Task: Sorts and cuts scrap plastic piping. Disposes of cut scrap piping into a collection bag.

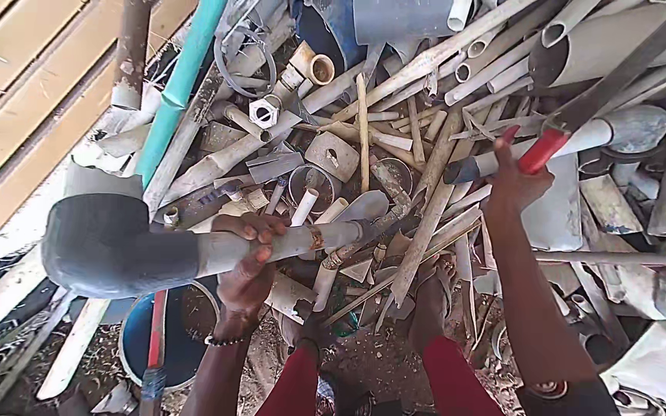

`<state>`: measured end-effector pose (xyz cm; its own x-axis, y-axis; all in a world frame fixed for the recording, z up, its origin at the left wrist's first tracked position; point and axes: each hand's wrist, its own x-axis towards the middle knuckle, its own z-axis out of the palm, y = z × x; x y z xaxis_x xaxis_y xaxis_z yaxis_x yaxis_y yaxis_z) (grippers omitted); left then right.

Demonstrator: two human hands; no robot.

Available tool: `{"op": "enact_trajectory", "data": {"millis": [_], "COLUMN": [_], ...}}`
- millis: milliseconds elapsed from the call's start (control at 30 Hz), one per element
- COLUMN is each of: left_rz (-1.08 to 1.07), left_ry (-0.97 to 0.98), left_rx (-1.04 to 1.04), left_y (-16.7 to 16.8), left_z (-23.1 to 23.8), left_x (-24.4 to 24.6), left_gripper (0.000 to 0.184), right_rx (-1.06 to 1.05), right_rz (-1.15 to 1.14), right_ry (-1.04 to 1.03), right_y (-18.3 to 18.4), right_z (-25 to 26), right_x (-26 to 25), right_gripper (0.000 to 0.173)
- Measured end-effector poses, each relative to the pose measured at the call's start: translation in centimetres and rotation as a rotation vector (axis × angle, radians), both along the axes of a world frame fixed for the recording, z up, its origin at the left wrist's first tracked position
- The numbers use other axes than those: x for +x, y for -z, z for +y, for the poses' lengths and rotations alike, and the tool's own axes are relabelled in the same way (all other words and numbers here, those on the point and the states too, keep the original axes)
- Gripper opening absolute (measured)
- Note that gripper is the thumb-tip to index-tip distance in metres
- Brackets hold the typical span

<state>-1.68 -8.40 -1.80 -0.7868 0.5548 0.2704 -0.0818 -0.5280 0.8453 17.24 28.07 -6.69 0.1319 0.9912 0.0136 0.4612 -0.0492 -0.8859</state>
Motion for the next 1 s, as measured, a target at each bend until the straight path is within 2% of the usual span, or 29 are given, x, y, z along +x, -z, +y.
{"op": "enact_trajectory", "data": {"millis": [100,200,300,400,467,533,633,700,767,900,967,1000], "left_rz": [0.059,0.041,0.000,-0.019,-0.004,0.035,0.045,0.103,0.210,0.367,0.361,0.353], "left_ry": [0.100,0.137,0.028,-0.105,-0.141,-0.192,-0.213,-0.124,0.002,0.184,0.195,0.161], "left_rx": [-0.036,-0.124,-0.228,-0.320,-0.324,-0.327,-0.297,-0.302,-0.296,-0.240,-0.232,-0.232], "left_y": [0.3,1.1,2.3,2.1,1.3,-0.4,-3.5,-5.8,-8.4,-14.8,-18.5,-20.4], "left_z": [0.5,0.9,2.4,2.9,2.3,1.6,0.1,-0.5,-0.3,0.7,0.7,0.4], "left_x": [0.3,0.7,2.3,3.7,4.1,4.4,4.3,3.8,3.6,5.3,6.8,7.7], "left_gripper": [0.027,0.040,0.038,0.039,0.040,0.039,0.043,0.045,0.052,0.081,0.086,0.081], "right_rx": [-0.085,-0.135,-0.067,-0.015,-0.017,-0.015,-0.111,-0.223,-0.222,-0.097,-0.053,-0.018], "right_rz": [0.023,0.033,-0.149,-0.265,-0.218,-0.014,0.502,0.699,0.759,0.726,0.669,0.596], "right_ry": [0.069,0.057,0.059,0.005,0.013,0.051,-0.018,-0.098,-0.220,-0.686,-0.949,-1.067], "right_y": [-0.7,-1.2,-1.4,-0.1,0.2,-0.9,-5.7,-10.2,-13.8,-20.4,-24.7,-26.7], "right_z": [2.5,2.2,2.3,2.4,2.0,0.7,-4.2,-9.1,-13.5,-17.6,-18.6,-19.2], "right_x": [-1.3,-1.5,-2.6,-3.7,-4.1,-3.5,-0.6,2.2,3.8,4.2,3.8,3.6], "right_gripper": [0.084,0.083,0.087,0.092,0.091,0.079,0.046,0.031,0.025,0.033,0.033,0.032]}}
